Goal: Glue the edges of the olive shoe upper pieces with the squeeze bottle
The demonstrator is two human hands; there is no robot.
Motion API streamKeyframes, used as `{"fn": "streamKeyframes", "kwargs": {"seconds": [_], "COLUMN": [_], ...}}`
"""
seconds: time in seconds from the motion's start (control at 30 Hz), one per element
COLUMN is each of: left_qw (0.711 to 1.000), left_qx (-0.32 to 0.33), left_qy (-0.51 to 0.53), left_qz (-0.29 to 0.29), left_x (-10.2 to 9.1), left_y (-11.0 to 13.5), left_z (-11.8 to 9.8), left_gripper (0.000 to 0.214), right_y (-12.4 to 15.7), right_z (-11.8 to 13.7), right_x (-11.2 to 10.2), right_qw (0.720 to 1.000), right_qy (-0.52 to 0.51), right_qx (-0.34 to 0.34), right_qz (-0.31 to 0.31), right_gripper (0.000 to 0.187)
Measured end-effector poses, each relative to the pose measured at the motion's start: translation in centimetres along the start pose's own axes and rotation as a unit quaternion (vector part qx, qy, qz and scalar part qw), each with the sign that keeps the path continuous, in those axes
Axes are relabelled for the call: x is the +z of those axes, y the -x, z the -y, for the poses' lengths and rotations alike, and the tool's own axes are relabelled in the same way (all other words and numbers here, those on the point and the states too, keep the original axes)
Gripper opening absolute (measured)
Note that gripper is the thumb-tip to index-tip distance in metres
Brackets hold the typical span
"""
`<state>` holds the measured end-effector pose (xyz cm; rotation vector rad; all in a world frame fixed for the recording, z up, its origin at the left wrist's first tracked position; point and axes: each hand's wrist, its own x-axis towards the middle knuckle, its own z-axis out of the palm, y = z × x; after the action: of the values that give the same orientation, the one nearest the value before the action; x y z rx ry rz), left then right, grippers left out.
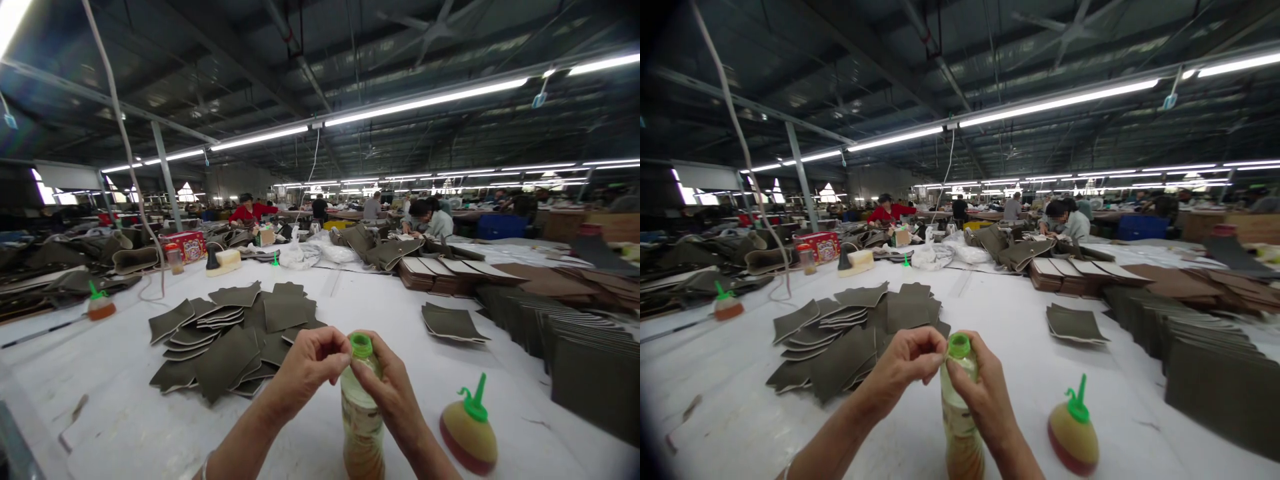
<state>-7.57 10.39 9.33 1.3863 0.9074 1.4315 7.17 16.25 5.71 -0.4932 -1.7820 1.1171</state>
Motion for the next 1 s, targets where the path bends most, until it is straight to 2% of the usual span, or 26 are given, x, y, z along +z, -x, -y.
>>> {"fn": "streamKeyframes", "kwargs": {"seconds": [0.07,0.17,0.37,0.43,0.5,0.53,0.57,0.63,0.7,0.77,0.83,1.0], "left_qw": [1.0,0.993,0.956,0.929,0.903,0.907,0.926,0.976,0.995,0.99,0.983,0.966], "left_qx": [-0.002,-0.01,-0.004,0.027,0.081,0.099,0.101,0.063,0.021,0.015,0.03,0.048], "left_qy": [0.027,0.121,0.293,0.369,0.419,0.406,0.361,0.2,0.036,-0.067,-0.129,-0.199], "left_qz": [0.005,0.005,-0.004,-0.021,-0.04,-0.043,-0.044,-0.057,-0.093,-0.123,-0.13,-0.158], "left_x": [-0.2,-0.4,-0.2,-0.4,-0.9,-1.1,-1.3,-1.3,-0.9,-0.1,0.8,2.6], "left_y": [0.1,0.3,0.6,0.9,1.3,1.4,1.4,1.3,1.0,0.6,0.3,-0.2], "left_z": [0.1,0.8,2.3,1.6,0.4,-0.1,-0.6,-1.0,-0.8,-0.3,0.1,0.2], "left_gripper": [0.011,0.008,0.01,0.015,0.021,0.022,0.02,0.015,0.012,0.015,0.018,0.01], "right_y": [0.0,0.0,-0.1,-0.1,-0.1,-0.2,-0.2,-0.3,-0.4,-0.4,-0.4,-0.2], "right_z": [0.1,0.3,0.1,-0.4,-0.9,-1.0,-1.1,-1.0,-0.9,-0.8,-0.9,-1.0], "right_x": [0.0,0.3,0.0,-1.0,-2.1,-2.5,-2.7,-2.5,-1.9,-1.3,-1.1,-1.3], "right_qw": [1.0,0.999,0.993,0.989,0.984,0.981,0.979,0.978,0.979,0.982,0.984,0.981], "right_qy": [-0.009,-0.028,-0.1,-0.136,-0.167,-0.178,-0.186,-0.193,-0.191,-0.176,-0.166,-0.176], "right_qx": [0.001,0.008,0.032,0.042,0.048,0.05,0.054,0.063,0.07,0.068,0.066,0.08], "right_qz": [0.011,0.028,0.055,0.029,-0.033,-0.059,-0.067,-0.035,0.001,0.003,-0.014,-0.03], "right_gripper": [0.019,0.018,0.021,0.022,0.022,0.022,0.022,0.023,0.025,0.027,0.029,0.03]}}
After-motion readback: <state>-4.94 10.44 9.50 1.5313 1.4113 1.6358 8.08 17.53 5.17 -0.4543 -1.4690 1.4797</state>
